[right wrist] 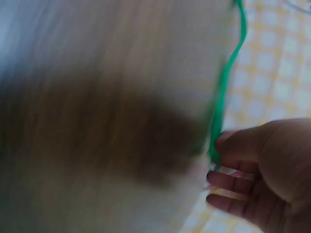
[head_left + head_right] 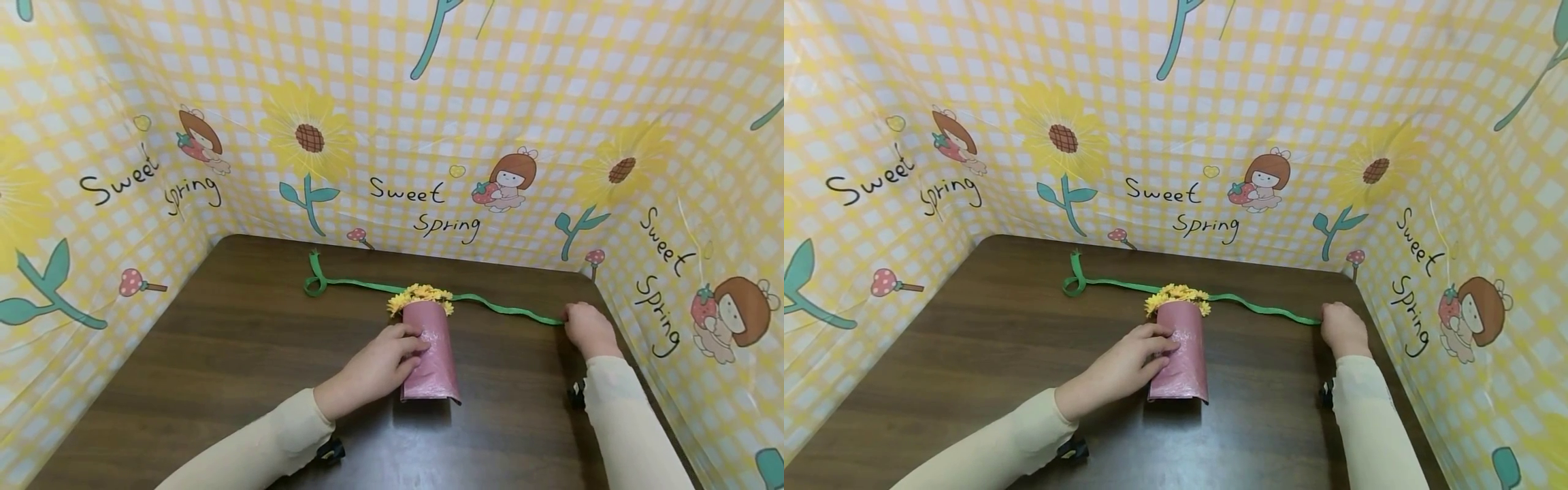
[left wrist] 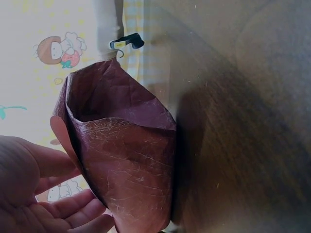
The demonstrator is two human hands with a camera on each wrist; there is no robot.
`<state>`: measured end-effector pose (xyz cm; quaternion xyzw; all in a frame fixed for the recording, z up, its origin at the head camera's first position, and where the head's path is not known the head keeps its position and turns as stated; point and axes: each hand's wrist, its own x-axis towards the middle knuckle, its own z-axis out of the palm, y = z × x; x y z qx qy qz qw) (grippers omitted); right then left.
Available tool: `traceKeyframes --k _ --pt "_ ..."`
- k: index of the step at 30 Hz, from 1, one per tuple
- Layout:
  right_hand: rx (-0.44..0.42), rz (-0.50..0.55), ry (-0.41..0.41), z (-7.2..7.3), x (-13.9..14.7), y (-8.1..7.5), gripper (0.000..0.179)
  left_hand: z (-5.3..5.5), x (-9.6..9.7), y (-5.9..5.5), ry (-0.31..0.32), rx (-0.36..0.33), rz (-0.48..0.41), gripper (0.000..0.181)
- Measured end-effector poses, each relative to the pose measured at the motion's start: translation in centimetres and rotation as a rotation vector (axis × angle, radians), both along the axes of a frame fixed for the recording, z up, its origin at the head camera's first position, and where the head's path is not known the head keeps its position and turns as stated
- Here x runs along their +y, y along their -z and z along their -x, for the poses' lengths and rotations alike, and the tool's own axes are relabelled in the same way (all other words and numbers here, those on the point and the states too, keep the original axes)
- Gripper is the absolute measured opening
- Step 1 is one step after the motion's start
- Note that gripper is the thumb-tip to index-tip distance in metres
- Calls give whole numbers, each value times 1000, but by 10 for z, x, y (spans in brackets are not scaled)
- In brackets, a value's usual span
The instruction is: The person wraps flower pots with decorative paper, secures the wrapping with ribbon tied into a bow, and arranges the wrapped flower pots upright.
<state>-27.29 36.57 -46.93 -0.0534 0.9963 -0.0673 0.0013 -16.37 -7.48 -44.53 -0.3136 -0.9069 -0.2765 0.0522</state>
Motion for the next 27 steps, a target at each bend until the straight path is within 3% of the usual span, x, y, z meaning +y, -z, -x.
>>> traceKeyframes --k 4,9,12,16,21,27 --pt "92 119 34 -10 -36 -15 24 0 0 0 -3 -18 -2 29" --pt "155 384 -70 -38 -116 -42 28 3 -1 2 10 -25 -27 27" --pt "95 486 -154 -61 -165 -53 27 5 -2 4 18 -50 -63 27" --pt "-60 481 -177 -85 -211 -58 27 10 -3 6 12 -81 -107 28" --pt "-124 440 -105 -98 -231 -49 37 15 -4 8 14 -145 -168 31" --pt "-183 529 25 -98 -228 -33 55 21 -6 11 35 -262 -281 31"
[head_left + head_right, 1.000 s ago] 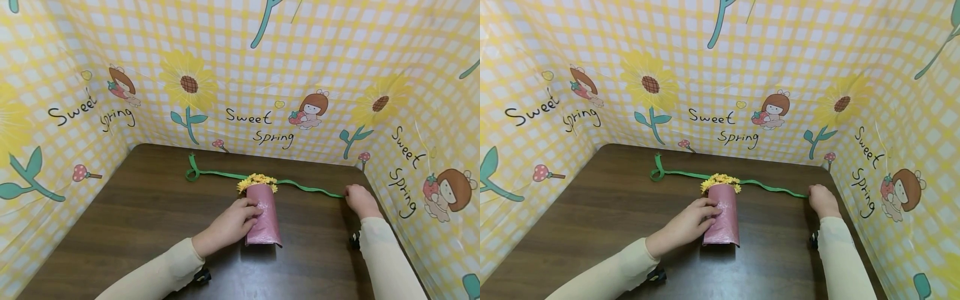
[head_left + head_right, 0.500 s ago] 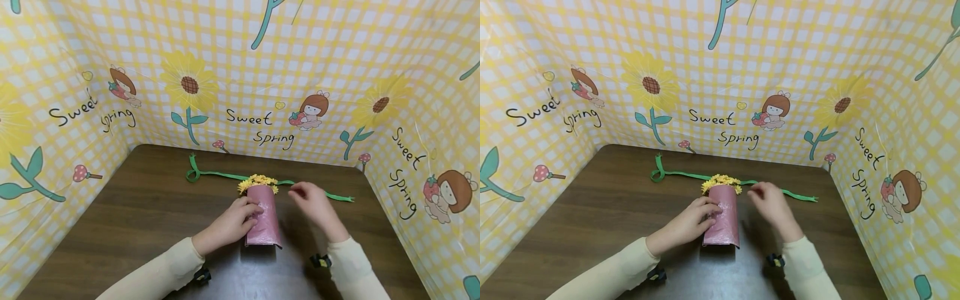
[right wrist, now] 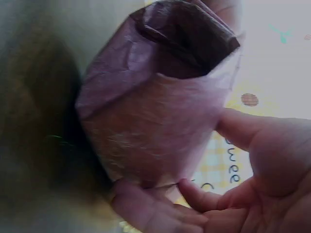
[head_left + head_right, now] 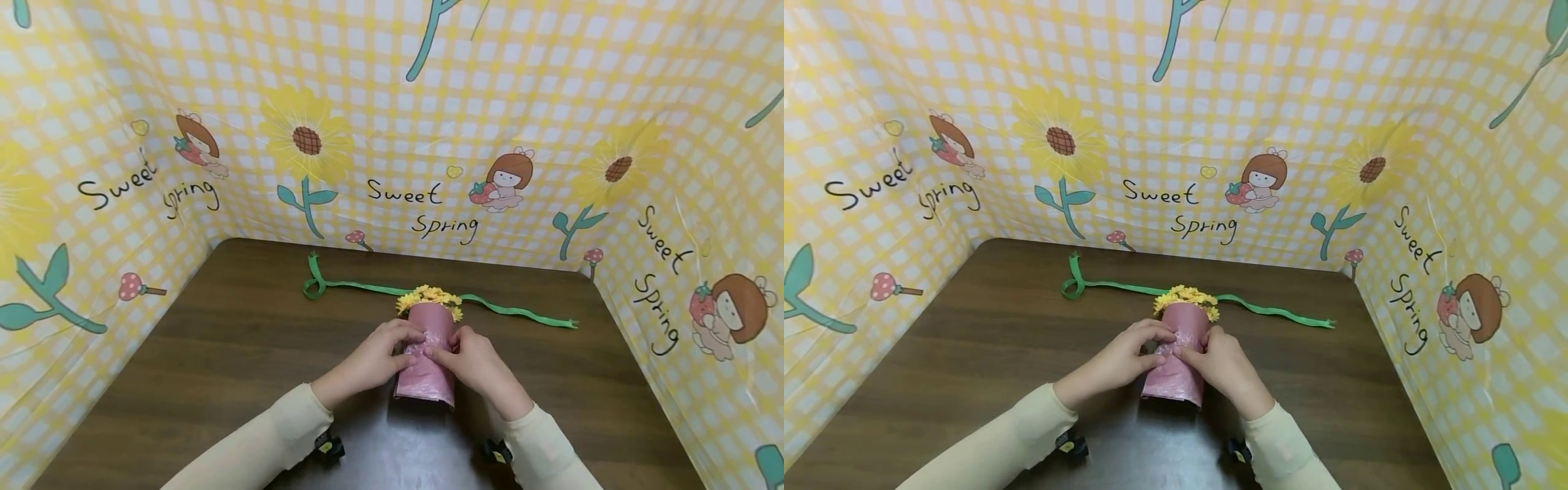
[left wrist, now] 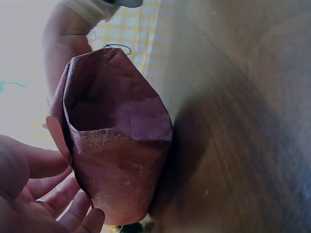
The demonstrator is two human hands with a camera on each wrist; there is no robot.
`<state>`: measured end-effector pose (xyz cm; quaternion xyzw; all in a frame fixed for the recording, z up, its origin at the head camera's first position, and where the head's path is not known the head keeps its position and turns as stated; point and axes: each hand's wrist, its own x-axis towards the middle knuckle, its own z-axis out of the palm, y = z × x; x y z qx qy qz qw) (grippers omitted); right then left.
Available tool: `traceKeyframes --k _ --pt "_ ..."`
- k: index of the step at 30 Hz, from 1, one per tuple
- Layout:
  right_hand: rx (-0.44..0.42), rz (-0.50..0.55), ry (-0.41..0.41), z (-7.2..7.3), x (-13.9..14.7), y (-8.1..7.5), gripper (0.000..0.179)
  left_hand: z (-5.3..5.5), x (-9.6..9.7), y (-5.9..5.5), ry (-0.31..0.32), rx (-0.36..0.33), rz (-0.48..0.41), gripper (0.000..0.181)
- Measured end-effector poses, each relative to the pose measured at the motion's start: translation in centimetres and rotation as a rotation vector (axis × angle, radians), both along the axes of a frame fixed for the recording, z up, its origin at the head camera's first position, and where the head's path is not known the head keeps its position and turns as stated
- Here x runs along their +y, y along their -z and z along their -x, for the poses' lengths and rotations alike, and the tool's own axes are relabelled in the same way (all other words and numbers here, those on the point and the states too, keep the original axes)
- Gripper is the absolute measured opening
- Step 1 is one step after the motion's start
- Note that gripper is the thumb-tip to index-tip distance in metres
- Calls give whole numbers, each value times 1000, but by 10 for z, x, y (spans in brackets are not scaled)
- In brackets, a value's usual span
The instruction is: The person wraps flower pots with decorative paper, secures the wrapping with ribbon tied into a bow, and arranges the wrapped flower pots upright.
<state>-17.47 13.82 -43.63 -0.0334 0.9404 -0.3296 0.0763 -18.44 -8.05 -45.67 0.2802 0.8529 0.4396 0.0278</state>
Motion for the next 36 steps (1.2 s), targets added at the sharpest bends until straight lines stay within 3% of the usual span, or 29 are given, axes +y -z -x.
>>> traceKeyframes --k 3,9,11,14,17,23,29,33,36 --pt "-5 52 29 1 3 8 59 2 1 3 -46 -128 -80 35" --pt "-95 137 95 1 9 20 62 6 -2 10 -208 -499 -169 59" --pt "-125 167 106 1 10 22 61 8 -4 13 -206 -611 -186 64" --pt "-181 260 94 0 10 24 60 9 -7 15 -145 -747 -228 66" --pt "-241 354 84 -1 10 27 61 11 -8 17 -83 -834 -264 62" --pt "-298 456 109 1 14 32 57 14 -6 20 -38 -905 -334 53" --pt "-307 505 119 0 19 33 54 10 -1 24 -75 -910 -416 53" --pt "-304 523 123 -3 19 24 54 5 0 21 -82 -889 -458 57" --pt "-285 547 115 2 18 9 56 6 0 9 -85 -841 -492 58"
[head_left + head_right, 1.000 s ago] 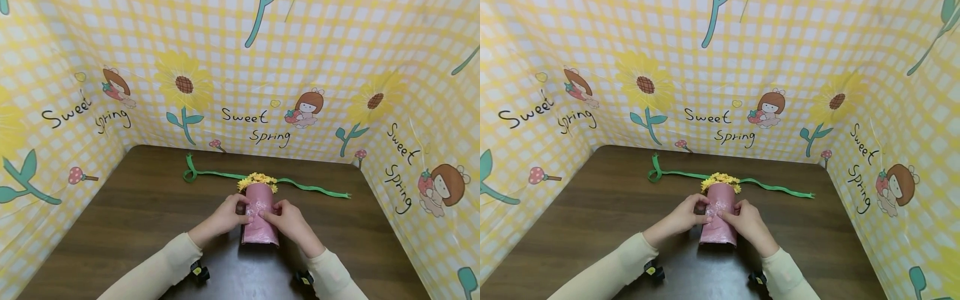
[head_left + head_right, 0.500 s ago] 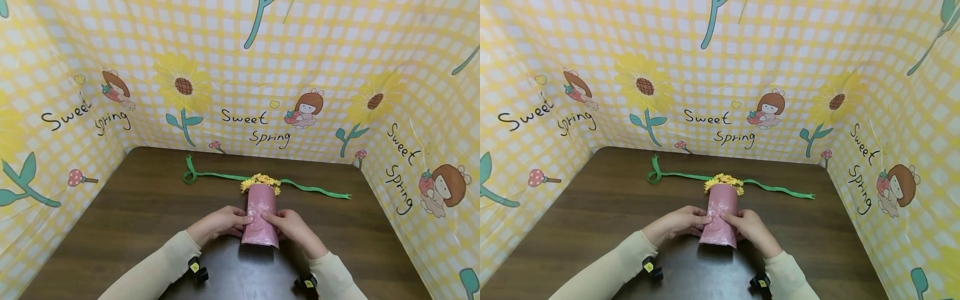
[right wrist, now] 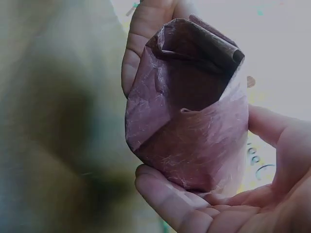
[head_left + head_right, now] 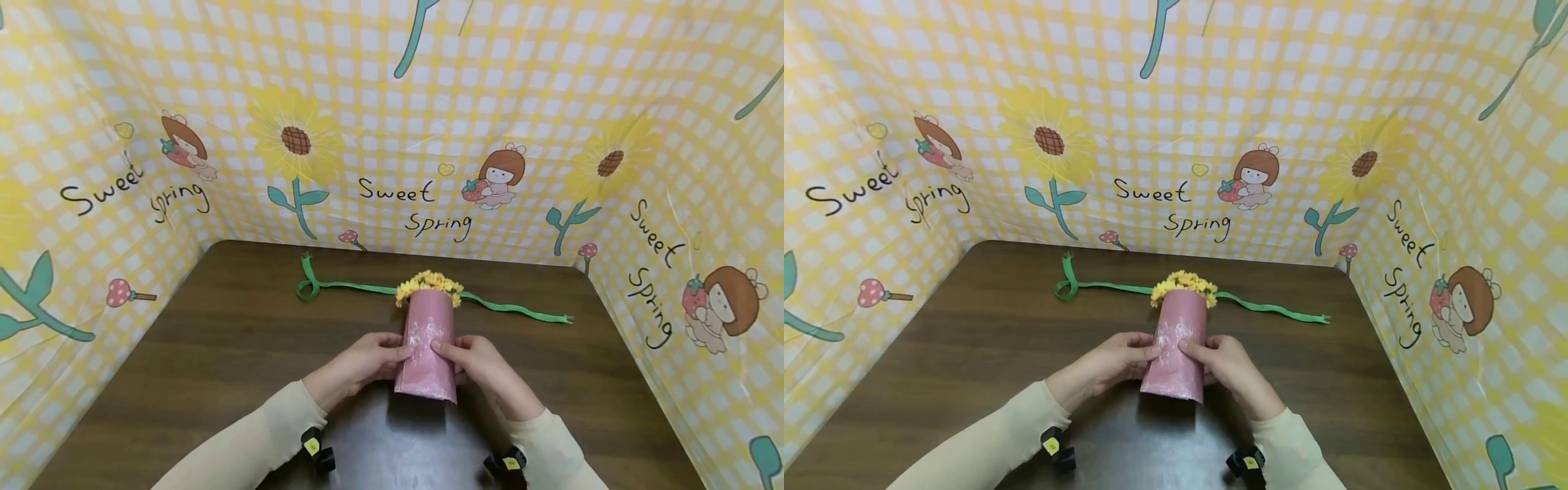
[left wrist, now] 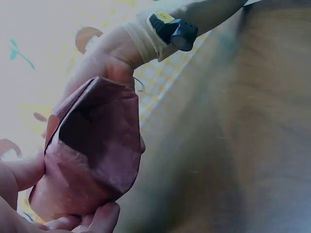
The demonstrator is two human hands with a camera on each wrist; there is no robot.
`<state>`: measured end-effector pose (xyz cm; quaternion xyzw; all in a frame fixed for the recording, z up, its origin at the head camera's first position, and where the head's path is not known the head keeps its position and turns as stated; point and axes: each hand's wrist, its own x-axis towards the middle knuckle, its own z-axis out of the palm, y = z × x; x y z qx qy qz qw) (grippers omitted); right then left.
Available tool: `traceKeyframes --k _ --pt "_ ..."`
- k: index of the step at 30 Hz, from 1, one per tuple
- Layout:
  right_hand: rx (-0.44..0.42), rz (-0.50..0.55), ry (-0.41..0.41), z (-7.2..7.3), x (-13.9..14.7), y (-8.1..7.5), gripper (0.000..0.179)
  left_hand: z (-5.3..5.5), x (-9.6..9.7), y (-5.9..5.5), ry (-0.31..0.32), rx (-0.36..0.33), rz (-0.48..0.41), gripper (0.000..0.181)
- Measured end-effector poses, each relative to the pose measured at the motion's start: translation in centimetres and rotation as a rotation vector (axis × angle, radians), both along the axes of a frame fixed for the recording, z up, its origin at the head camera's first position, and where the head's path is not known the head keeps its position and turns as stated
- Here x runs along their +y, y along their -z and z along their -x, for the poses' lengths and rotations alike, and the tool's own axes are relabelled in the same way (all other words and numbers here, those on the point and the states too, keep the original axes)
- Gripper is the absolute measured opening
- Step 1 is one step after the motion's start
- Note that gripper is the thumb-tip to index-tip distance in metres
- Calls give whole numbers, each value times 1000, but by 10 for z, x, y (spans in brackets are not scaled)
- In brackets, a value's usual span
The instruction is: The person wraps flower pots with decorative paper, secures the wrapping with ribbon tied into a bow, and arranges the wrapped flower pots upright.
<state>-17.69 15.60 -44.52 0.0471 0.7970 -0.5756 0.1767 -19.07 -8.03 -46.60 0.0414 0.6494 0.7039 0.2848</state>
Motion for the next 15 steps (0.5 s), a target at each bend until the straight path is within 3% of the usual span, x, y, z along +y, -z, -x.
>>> traceKeyframes --k 4,8,12,15 --pt "51 19 -8 20 -4 -23 61 13 -2 -25 -79 52 1 58" --pt "64 42 14 50 -14 -37 62 41 -5 -42 -158 54 16 57" --pt "50 108 56 83 -27 -31 57 73 -8 -42 -217 34 33 54" --pt "33 178 71 104 -36 -15 53 92 -11 -34 -257 12 47 51"
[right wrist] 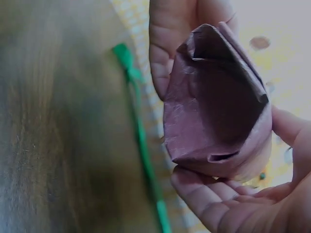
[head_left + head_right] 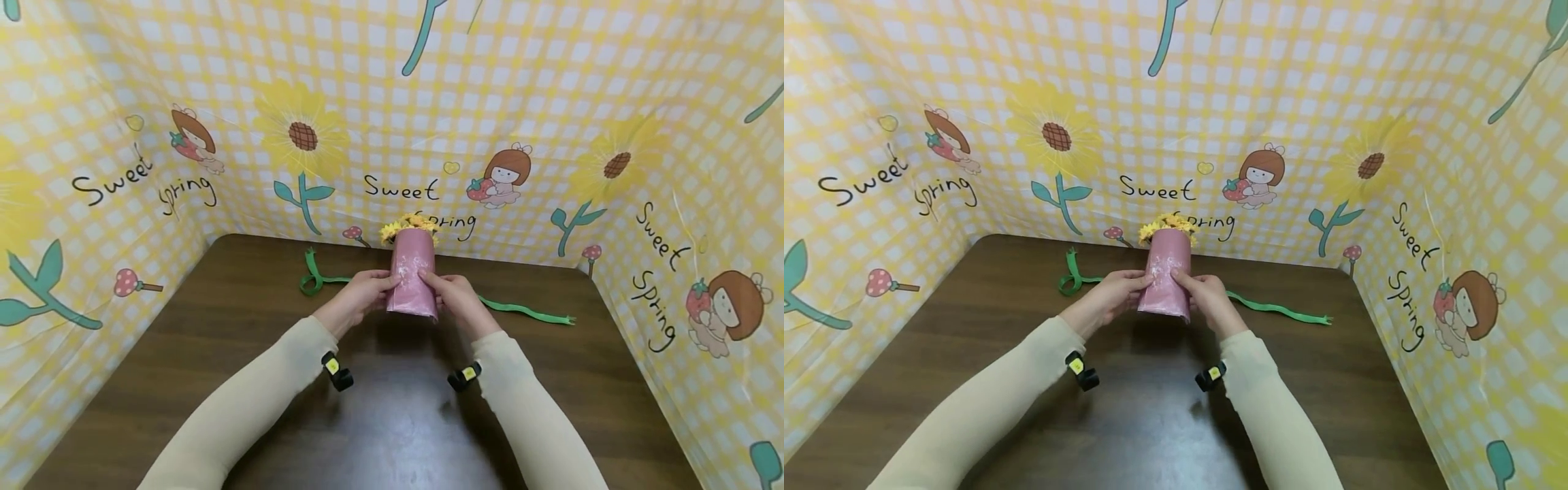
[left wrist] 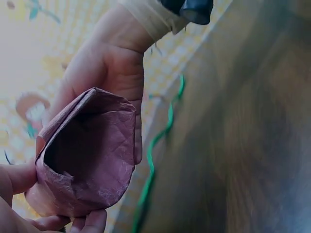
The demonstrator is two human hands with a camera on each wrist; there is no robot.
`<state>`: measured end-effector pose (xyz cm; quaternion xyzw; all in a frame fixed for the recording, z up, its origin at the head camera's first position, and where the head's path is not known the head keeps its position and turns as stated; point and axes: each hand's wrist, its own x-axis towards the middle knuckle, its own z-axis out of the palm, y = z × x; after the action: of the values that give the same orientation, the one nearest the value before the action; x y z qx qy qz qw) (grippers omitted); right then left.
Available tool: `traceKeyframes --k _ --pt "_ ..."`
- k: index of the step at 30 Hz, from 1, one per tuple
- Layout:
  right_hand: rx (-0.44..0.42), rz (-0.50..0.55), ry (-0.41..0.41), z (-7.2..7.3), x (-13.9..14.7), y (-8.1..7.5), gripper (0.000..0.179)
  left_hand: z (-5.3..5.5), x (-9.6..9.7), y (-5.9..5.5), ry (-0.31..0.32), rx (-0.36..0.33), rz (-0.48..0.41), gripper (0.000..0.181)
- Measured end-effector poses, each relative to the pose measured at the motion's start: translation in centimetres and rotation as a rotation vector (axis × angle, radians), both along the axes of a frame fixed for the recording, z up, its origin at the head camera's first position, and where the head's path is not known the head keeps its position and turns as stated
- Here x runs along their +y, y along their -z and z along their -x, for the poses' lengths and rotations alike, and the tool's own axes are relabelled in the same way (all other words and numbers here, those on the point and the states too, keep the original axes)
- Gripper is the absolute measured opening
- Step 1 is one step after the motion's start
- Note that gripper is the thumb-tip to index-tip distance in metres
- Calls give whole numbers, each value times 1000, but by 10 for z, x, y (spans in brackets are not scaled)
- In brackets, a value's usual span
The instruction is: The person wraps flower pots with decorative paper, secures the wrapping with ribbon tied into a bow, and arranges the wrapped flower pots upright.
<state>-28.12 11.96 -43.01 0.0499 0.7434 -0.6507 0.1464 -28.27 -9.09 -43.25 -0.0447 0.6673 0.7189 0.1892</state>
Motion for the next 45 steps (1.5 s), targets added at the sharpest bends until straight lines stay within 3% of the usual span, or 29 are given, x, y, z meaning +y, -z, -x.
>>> traceKeyframes --k 3,7,14,17,21,24,27,30,32,39,45 --pt "-21 50 -1 16 -7 17 54 15 -2 12 -33 -23 17 48" --pt "-35 56 -10 27 -15 31 57 28 -7 24 -53 -41 42 48" --pt "-49 5 -40 34 -20 39 55 32 -10 31 -38 -63 53 46" --pt "-51 -60 -45 36 -19 37 56 33 -11 32 -24 -73 54 45" --pt "-10 -265 -52 38 -16 30 62 37 -14 31 13 -73 87 46" --pt "52 -435 -67 40 -14 24 66 41 -18 31 64 -17 193 49" --pt "183 -597 -95 42 -12 24 64 45 -22 31 126 119 370 56" --pt "298 -688 -106 45 -10 26 59 48 -27 33 170 242 508 66" --pt "302 -664 -116 46 -9 30 61 49 -29 34 189 274 544 71" --pt "157 -473 -90 41 -6 40 79 48 -32 35 220 223 524 79" --pt "131 -461 -71 33 -6 40 83 43 -29 33 212 206 539 79"
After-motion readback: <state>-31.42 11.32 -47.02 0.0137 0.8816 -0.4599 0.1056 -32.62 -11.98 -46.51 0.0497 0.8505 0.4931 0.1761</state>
